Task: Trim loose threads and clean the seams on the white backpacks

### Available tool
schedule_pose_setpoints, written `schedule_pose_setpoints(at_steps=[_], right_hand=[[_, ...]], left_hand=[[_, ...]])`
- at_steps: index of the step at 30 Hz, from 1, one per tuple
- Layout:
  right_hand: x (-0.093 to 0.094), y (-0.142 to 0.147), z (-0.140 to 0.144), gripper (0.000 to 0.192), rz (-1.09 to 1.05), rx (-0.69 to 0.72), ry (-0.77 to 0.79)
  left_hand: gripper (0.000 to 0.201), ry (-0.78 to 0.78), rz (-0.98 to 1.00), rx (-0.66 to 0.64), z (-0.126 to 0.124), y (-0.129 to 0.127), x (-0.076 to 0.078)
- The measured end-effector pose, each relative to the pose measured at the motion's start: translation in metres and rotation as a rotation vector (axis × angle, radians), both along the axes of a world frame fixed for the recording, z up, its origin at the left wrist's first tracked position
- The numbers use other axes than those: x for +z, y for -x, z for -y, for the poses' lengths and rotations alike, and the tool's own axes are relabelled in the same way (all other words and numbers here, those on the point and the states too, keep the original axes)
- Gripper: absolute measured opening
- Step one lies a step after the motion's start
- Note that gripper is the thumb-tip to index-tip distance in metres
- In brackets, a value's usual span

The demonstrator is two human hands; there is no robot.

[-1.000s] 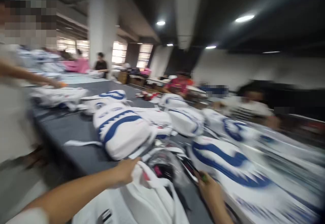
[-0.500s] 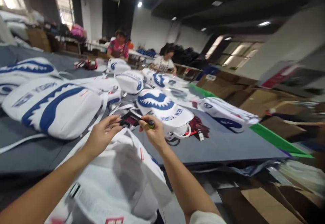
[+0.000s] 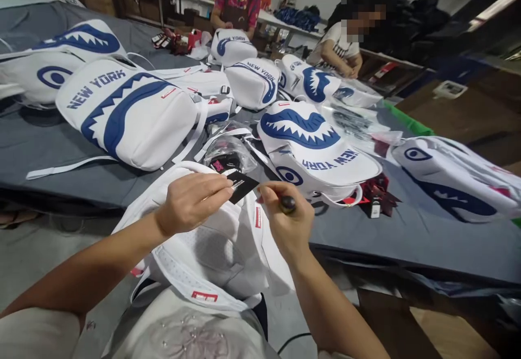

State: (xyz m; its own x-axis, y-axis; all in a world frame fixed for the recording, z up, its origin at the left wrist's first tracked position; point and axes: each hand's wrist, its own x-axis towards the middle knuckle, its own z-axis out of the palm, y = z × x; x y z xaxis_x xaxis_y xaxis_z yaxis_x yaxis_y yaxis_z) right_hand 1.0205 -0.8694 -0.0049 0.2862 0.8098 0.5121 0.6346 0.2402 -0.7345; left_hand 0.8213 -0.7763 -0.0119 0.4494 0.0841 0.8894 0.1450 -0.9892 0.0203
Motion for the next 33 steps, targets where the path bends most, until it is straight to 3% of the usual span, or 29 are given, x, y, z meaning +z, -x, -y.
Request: schedule_pose_setpoints(at_steps=[2,3,7,11,13,17,18,20,24,29,33], right_hand=[[-0.005,0.003,0.001,0.017,-0.140,0.084,0.141],[-0.007,0.004,0.002,0.016,-0.140,0.091,0.140],[-0.003,0.009,0.002,0.021,0.223,0.002,-0.123],[0.006,0.010,-0.003,0.018,0.422,0.279,-0.043],[0.003,0.008,-0.013,0.019,0.420,0.297,-0.014],[-0.017,0.007,-0.044,0.017,0.327,0.194,0.064],[-0.022,0.010,-0.052,0.020,0.320,0.211,0.105],[-0.029,0.017,-0.064,0.029,0.353,0.289,0.192],[-0.027,0.035,-0.072,0.039,0.495,0.347,0.388],[-0.030,0.057,-0.079,0.035,0.654,0.500,0.751],[-0.037,0.073,-0.093,0.030,0.840,0.559,0.808]], left_hand=[[0.023,-0.003,0.009,-0.005,0.002,0.001,-0.005],[0.022,0.038,0.028,-0.010,0.003,0.000,-0.007],[0.012,0.349,0.159,0.042,0.008,-0.008,-0.015],[0.006,0.514,0.133,-0.034,0.010,0.004,-0.021],[0.015,0.573,0.084,-0.025,0.008,0.023,-0.027],[0.050,0.610,-0.123,0.407,0.001,0.070,-0.048],[0.056,0.639,-0.217,0.480,-0.001,0.079,-0.054],[0.054,0.705,-0.351,0.494,-0.005,0.091,-0.067],[0.034,0.606,-0.310,0.387,-0.006,0.096,-0.084],[0.060,0.521,-0.225,0.335,-0.005,0.096,-0.091],[0.058,0.509,-0.199,0.349,-0.005,0.097,-0.095]])
